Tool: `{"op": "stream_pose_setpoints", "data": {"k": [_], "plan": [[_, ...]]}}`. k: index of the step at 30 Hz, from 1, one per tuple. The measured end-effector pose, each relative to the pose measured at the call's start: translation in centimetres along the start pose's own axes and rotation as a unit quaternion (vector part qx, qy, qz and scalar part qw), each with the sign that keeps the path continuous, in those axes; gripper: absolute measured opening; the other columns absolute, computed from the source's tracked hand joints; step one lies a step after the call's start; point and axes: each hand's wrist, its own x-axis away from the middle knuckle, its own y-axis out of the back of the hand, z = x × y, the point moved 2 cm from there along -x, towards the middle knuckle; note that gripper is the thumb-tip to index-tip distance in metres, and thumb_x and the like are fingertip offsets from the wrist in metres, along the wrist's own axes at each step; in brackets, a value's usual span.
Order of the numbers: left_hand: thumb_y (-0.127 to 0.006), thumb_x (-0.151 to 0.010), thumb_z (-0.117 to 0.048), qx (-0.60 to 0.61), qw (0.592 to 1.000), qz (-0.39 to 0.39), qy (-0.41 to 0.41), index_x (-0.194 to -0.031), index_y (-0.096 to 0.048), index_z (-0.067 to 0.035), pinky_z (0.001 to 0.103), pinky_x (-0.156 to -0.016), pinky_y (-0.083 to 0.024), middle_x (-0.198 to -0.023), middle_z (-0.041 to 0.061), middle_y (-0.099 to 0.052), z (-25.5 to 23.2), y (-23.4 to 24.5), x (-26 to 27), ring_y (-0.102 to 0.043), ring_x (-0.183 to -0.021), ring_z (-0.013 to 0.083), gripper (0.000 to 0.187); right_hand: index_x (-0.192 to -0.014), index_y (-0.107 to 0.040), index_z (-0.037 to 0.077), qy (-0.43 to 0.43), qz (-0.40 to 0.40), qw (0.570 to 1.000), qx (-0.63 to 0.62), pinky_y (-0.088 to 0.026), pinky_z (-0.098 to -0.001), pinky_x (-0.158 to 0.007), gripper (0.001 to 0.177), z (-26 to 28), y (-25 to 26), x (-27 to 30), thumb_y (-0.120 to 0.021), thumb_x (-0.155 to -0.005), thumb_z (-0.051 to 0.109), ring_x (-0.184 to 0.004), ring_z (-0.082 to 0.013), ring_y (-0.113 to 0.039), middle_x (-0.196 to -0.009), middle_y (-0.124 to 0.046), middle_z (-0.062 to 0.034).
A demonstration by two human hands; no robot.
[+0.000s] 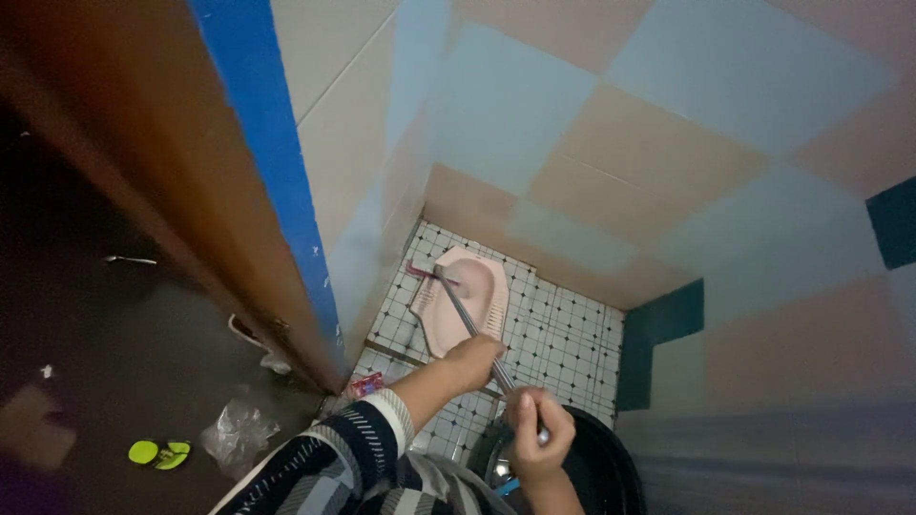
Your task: Clean the bathroom floor and area around the squat toilet using a long-handled brush.
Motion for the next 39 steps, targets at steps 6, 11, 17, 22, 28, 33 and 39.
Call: {"op": "stream_pose_setpoints", "data": {"k": [6,11,17,22,28,33,39], "plan": [[-0.07,-0.08,-0.007,-0.013,0.999,0.039,0.01,-0.099,-0.067,-0.004,0.05,-0.09,-0.053,-0.106,0.023,-0.068,-4.7,1.4,3.9,-0.065,-0.107,0.0424,0.019,-0.08,-0.067,-0.003,-0.043,0.002,0.999,0.017,-0.042,-0.0255,-0.05,0.02,3.3,2.0,2.1,-0.056,-0.096,0.004,-0.053,-0.0089,-0.052,-0.064,-0.063,-0.0041],[-0.067,-0.081,-0.004,-0.021,0.998,0.055,-0.006,-0.102,-0.068,-0.004,0.051,-0.088,-0.054,-0.104,0.023,-0.07,-6.3,0.6,6.6,-0.067,-0.105,0.0433,0.021,-0.084,-0.071,-0.003,-0.065,-0.012,0.997,0.044,-0.04,-0.0255,-0.049,0.019,7.5,3.3,3.6,-0.057,-0.094,0.004,-0.053,-0.0089,-0.052,-0.064,-0.063,-0.0049],[-0.066,-0.082,-0.002,0.0,0.996,0.084,0.007,-0.104,-0.067,-0.003,0.051,-0.088,-0.055,-0.102,0.024,-0.07,-8.5,1.3,9.5,-0.068,-0.102,0.044,0.021,-0.077,-0.067,-0.001,-0.106,-0.037,0.994,0.014,-0.049,-0.0265,-0.055,0.023,8.9,4.8,5.4,-0.056,-0.096,0.008,-0.059,-0.0093,-0.062,-0.07,-0.071,-0.0075],[-0.065,-0.078,0.003,0.03,0.998,0.036,-0.032,-0.101,-0.068,-0.002,0.052,-0.087,-0.053,-0.101,0.025,-0.068,-6.7,0.6,9.4,-0.065,-0.103,0.0455,0.024,-0.082,-0.068,-0.004,-0.114,-0.043,0.991,-0.05,-0.041,-0.0278,-0.051,0.024,7.9,3.5,5.9,-0.057,-0.099,0.009,-0.056,-0.0094,-0.051,-0.068,-0.065,-0.0104],[-0.07,-0.078,-0.003,0.006,0.999,0.012,-0.045,-0.092,-0.067,-0.002,0.051,-0.088,-0.053,-0.099,0.024,-0.068,-3.2,-0.2,6.0,-0.065,-0.1,0.0451,0.014,-0.081,-0.069,-0.004,-0.065,-0.031,0.997,0.026,-0.04,-0.0255,-0.048,0.024,7.0,1.2,3.3,-0.057,-0.097,0.009,-0.053,-0.008,-0.053,-0.068,-0.067,-0.0075],[-0.073,-0.077,-0.007,0.019,0.999,0.021,-0.017,-0.091,-0.065,-0.002,0.05,-0.086,-0.053,-0.101,0.023,-0.067,-1.9,1.6,3.2,-0.065,-0.1,0.0442,0.017,-0.083,-0.069,-0.004,-0.065,-0.033,0.997,-0.007,-0.04,-0.0259,-0.049,0.023,2.3,0.4,1.7,-0.057,-0.099,0.008,-0.052,-0.0084,-0.048,-0.064,-0.062,-0.0064],[-0.066,-0.08,-0.003,0.02,1.0,0.004,-0.019,-0.095,-0.065,-0.003,0.049,-0.088,-0.053,-0.104,0.025,-0.067,2.9,0.4,-1.5,-0.065,-0.103,0.0443,0.016,-0.086,-0.067,-0.003,-0.006,-0.016,1.0,-0.005,-0.043,-0.0249,-0.052,0.02,-1.4,-1.9,-0.9,-0.055,-0.099,0.007,-0.055,-0.0083,-0.052,-0.068,-0.063,-0.0039]]}}
